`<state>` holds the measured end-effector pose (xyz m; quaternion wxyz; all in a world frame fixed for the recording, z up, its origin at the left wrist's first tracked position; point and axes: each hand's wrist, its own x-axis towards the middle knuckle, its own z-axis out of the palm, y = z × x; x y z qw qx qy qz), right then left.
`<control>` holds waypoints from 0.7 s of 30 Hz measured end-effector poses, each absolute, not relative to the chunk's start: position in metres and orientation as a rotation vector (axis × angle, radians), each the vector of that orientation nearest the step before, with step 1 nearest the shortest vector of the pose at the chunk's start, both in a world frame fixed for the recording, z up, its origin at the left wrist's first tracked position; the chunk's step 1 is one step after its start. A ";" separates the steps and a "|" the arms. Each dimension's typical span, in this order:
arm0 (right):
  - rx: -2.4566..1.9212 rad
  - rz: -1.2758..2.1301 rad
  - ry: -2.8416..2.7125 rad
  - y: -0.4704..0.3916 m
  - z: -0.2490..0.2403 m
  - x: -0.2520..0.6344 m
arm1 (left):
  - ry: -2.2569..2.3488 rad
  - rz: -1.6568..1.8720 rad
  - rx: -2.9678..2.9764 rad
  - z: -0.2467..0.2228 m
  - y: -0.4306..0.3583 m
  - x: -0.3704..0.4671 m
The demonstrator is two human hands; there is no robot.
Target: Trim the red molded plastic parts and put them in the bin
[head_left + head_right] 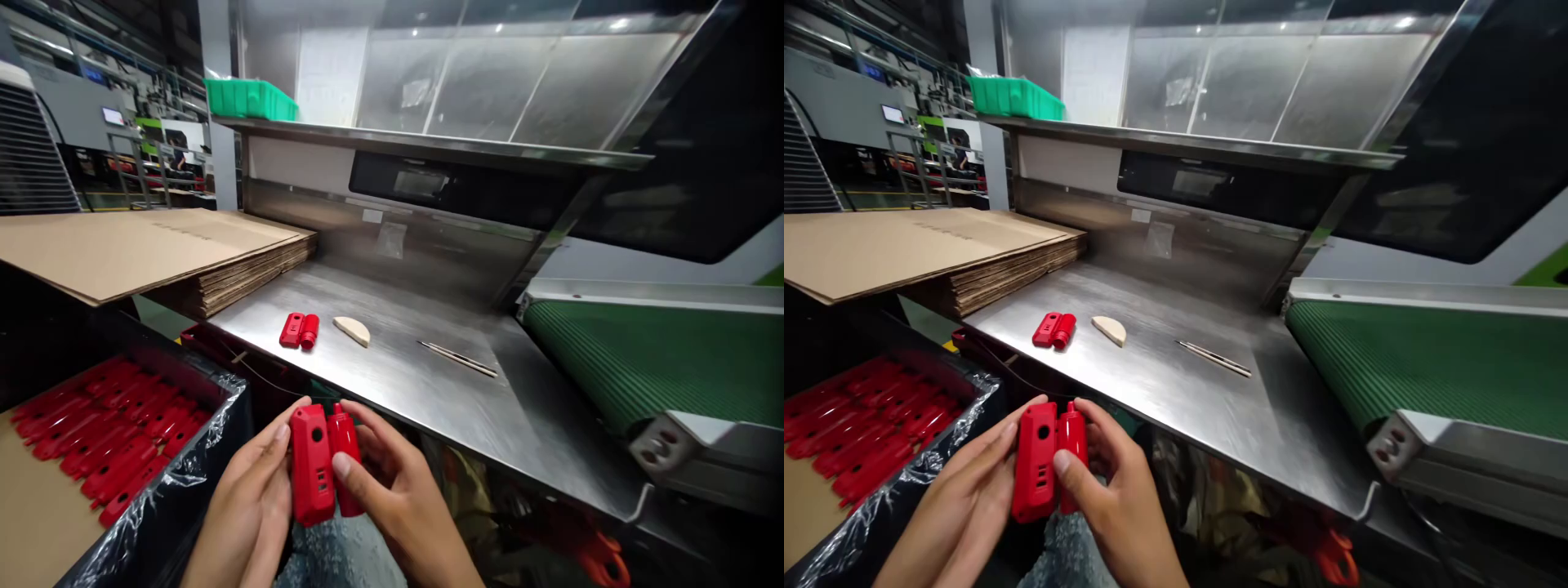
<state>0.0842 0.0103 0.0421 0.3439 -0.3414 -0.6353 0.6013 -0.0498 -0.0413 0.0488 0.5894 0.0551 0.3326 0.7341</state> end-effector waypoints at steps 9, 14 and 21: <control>-0.813 1.985 -1.266 0.022 0.044 0.069 | 0.886 1.717 0.304 0.034 -0.037 -0.036; -0.700 2.152 -1.170 0.020 0.037 0.074 | 0.976 1.756 0.298 0.038 -0.038 -0.030; -0.554 2.190 -1.147 0.031 0.019 0.085 | 0.943 1.733 0.332 0.054 -0.047 -0.025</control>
